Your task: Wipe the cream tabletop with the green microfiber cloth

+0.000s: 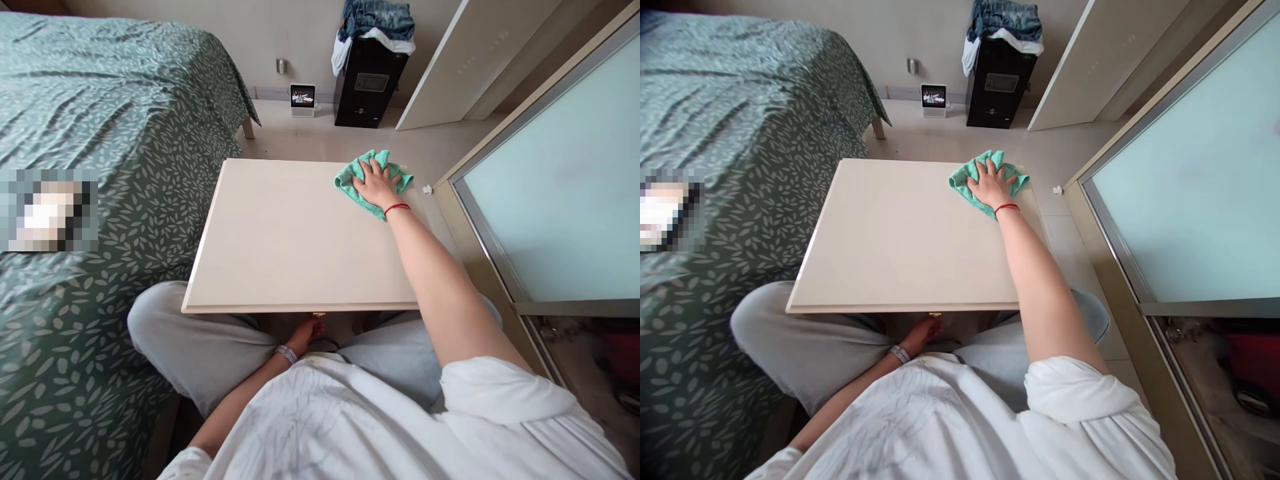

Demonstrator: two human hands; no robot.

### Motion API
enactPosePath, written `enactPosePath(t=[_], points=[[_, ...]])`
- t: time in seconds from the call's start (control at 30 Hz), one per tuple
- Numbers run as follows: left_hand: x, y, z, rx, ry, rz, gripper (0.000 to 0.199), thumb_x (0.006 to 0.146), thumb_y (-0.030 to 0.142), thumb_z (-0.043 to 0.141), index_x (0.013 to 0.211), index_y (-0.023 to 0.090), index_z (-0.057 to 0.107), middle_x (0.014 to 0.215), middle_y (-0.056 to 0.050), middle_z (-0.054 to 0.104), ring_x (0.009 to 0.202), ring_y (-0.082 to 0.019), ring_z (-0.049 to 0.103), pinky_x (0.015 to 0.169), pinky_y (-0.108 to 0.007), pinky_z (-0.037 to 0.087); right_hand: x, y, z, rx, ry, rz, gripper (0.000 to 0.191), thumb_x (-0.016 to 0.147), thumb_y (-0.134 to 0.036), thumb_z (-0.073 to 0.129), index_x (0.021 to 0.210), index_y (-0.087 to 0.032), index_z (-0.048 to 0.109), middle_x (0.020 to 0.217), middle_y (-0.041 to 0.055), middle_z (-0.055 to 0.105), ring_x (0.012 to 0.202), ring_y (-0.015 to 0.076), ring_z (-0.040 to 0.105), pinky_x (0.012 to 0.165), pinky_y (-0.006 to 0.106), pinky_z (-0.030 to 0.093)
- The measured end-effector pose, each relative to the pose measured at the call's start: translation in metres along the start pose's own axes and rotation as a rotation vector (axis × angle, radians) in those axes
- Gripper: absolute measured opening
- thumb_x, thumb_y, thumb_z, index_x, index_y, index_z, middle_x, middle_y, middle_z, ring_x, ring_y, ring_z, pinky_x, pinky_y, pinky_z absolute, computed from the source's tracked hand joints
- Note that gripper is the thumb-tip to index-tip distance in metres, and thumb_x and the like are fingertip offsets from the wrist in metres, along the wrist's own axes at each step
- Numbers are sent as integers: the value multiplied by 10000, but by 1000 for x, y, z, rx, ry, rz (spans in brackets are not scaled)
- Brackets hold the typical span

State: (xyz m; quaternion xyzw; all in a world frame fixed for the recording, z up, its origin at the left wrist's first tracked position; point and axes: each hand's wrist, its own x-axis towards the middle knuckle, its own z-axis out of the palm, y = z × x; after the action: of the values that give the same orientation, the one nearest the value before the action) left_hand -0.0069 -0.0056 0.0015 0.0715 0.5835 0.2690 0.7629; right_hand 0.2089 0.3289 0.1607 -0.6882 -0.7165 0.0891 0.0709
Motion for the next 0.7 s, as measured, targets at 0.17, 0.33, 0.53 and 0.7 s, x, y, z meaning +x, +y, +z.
enactPosePath(t=[0.17, 0.33, 0.53, 0.7], points=[[-1, 0, 0, 9, -7, 14, 189, 646, 227, 455, 779, 118, 532, 701, -74, 584, 591, -110, 549, 562, -199, 392, -78, 12, 4, -66, 14, -122, 832, 1156, -585, 364, 1912, -239, 408, 1985, 216, 311, 1717, 638, 360, 1251, 1001, 308], [-5, 2, 1, 22, -10, 7, 203, 650, 220, 448, 802, 113, 528, 723, -84, 584, 593, -112, 548, 558, -204, 390, -210, 27, 8, -220, 7, -241, 789, 1190, -514, 374, 1937, -261, 370, 1976, 190, 354, 1647, 602, 484, 1259, 897, 420], [-10, 3, 5, 36, -4, -26, 196, 645, 211, 453, 796, 110, 528, 721, -80, 578, 597, -114, 547, 579, -215, 401, -301, 57, 9, -213, -25, -410, 800, 1203, -532, 421, 1962, -319, 291, 1991, 166, 329, 1637, 572, 513, 1287, 882, 400], [-6, 1, 4, 39, 3, -30, 184, 648, 212, 448, 777, 112, 532, 713, -81, 580, 588, -114, 545, 552, -208, 392, -254, 66, 0, -184, -86, -341, 768, 1185, -577, 442, 1907, -319, 441, 1984, 159, 346, 1641, 577, 509, 1299, 878, 390]])
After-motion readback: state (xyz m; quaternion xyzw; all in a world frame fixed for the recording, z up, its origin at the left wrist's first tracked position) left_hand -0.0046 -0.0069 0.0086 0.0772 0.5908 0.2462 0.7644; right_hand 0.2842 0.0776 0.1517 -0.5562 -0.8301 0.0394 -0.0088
